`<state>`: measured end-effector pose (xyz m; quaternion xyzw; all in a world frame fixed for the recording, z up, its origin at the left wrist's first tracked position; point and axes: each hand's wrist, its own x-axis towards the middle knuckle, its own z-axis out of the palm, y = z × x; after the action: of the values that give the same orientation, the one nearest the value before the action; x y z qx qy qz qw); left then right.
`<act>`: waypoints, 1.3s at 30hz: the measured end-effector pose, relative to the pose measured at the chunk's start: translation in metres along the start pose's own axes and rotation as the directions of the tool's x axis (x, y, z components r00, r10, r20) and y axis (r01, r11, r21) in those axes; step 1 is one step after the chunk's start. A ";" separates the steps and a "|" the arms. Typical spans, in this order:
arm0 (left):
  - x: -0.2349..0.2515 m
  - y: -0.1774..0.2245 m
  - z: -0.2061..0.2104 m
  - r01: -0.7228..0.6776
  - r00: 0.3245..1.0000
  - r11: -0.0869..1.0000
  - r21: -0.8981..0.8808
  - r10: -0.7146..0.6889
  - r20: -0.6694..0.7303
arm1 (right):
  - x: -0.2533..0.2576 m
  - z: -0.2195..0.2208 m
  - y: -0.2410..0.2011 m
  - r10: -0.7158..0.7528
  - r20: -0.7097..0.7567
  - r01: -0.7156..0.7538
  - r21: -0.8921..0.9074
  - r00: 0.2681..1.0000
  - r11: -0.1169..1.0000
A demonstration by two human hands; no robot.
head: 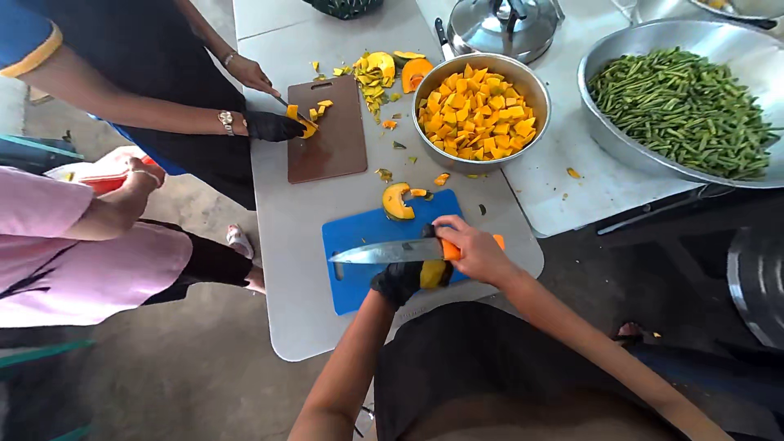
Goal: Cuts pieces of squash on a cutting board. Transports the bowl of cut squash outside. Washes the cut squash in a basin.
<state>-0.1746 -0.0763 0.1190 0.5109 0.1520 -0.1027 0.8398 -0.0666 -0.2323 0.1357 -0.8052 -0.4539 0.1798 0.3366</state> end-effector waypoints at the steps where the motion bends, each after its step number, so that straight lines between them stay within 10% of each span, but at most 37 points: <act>1: 0.010 -0.014 -0.008 -0.062 0.997 0.991 -0.118 0.066 0.028 | -0.002 0.002 0.001 0.019 -0.099 -0.026 -0.067 0.995 0.997; 7: 0.019 -0.026 -0.014 -0.196 0.955 0.964 -0.178 0.146 -0.260 | -0.025 0.002 0.010 0.171 -0.042 -0.175 -0.102 0.984 0.979; 19: 0.016 -0.025 0.001 -0.201 0.953 0.973 -0.113 0.167 -0.254 | -0.026 0.019 0.011 0.088 -0.107 -0.108 -0.197 0.990 0.974; 27: 0.004 -0.023 0.001 -0.109 0.981 0.982 -0.157 0.081 -0.175 | -0.015 -0.012 0.062 0.639 0.070 -0.628 -0.130 0.766 0.767; 31: 0.014 -0.026 -0.002 -0.035 0.900 0.997 0.071 0.062 -0.432 | -0.021 -0.004 0.019 0.471 0.112 -0.465 -0.077 0.875 0.882; 35: -0.001 -0.018 0.008 0.219 0.900 0.747 0.628 0.093 -0.426 | -0.021 0.017 0.001 0.285 0.102 -0.275 -0.102 0.953 0.956; 39: 0.008 -0.033 0.009 0.030 0.861 0.901 0.432 0.197 -0.470 | -0.020 0.025 0.005 0.241 0.012 -0.237 -0.152 0.970 0.960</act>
<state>-0.1767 -0.0994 0.0921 0.6965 0.3164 0.0406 0.6428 -0.0888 -0.2422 0.1144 -0.8742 -0.3706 0.1969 0.2441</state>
